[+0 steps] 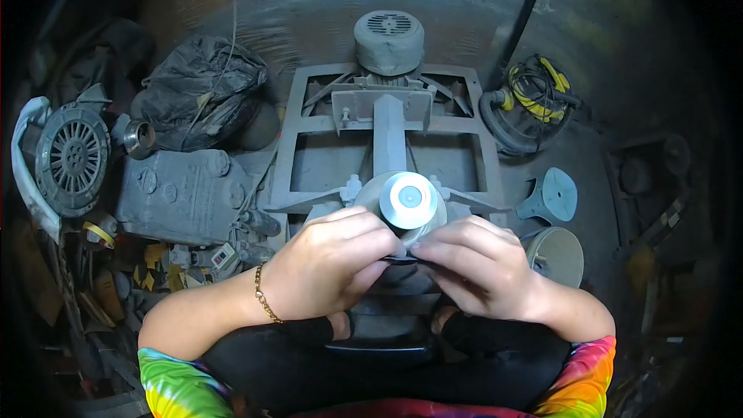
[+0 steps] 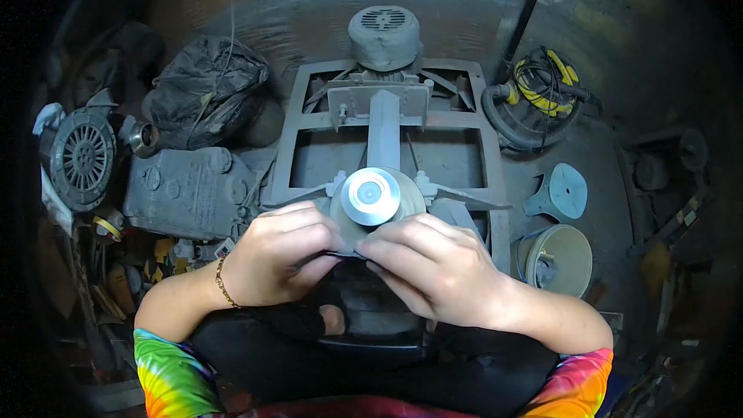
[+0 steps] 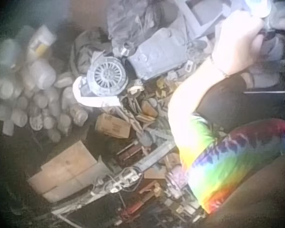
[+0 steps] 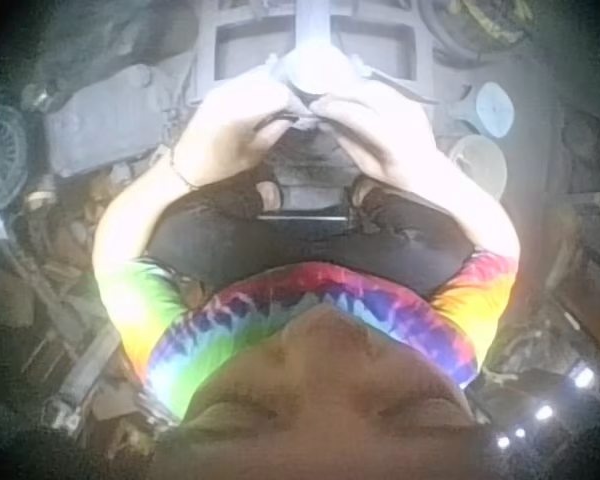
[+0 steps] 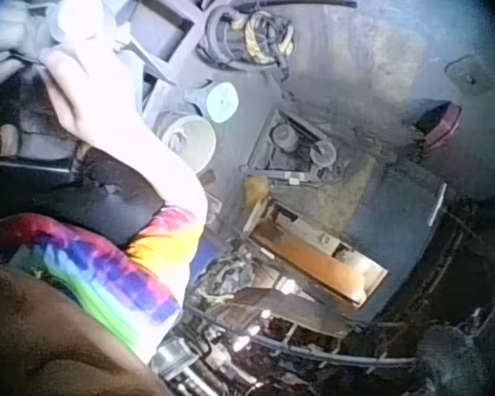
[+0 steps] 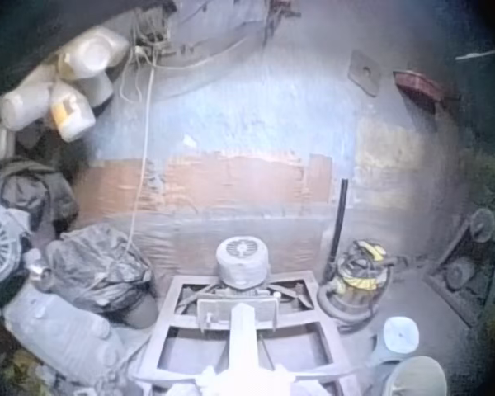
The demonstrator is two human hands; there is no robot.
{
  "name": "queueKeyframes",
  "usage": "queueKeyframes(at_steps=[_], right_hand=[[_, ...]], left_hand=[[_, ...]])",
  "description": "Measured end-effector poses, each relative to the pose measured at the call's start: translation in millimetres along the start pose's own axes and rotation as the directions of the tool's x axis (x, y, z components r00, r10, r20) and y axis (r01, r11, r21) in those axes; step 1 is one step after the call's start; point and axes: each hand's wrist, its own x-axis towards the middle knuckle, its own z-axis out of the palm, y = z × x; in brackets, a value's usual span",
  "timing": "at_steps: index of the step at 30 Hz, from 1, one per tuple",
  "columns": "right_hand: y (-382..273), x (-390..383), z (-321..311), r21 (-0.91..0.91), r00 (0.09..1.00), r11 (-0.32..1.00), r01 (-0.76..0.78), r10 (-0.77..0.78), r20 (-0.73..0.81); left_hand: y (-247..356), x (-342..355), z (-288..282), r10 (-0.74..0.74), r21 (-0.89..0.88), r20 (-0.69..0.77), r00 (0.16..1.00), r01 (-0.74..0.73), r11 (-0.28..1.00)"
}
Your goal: The person holds a small round object against a rotating polishing wheel, periodically removing it to check the surface and using a small piece of grey material to apply friction. Later, they pick up a white cloth and wipe a metal component on the workbench.
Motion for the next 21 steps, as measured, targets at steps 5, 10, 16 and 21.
queueKeyframes(at_steps=[5, 10, 16, 21], right_hand=[[15, 6, 5, -0.363, 0.928, 0.892, 0.27, -0.342, -0.15], [32, 5, 17, -0.447, 0.907, 0.834, 0.323, -0.408, -0.107], [32, -2, 23, -0.482, 0.921, 0.818, 0.313, -0.386, -0.057], [28, 0, 23, -0.441, 0.936, 0.855, 0.273, -0.341, -0.081]], left_hand=[[-7, 18, 2, 0.234, 0.244, -0.181, 0.955, -0.187, 0.952], [-25, 12, 13, 0.291, 0.411, -0.108, 0.951, -0.224, 0.884], [-26, 4, 19, 0.174, 0.425, -0.061, 0.983, -0.132, 0.895], [-26, 4, 18, 0.173, 0.426, -0.05, 0.984, -0.136, 0.895]])
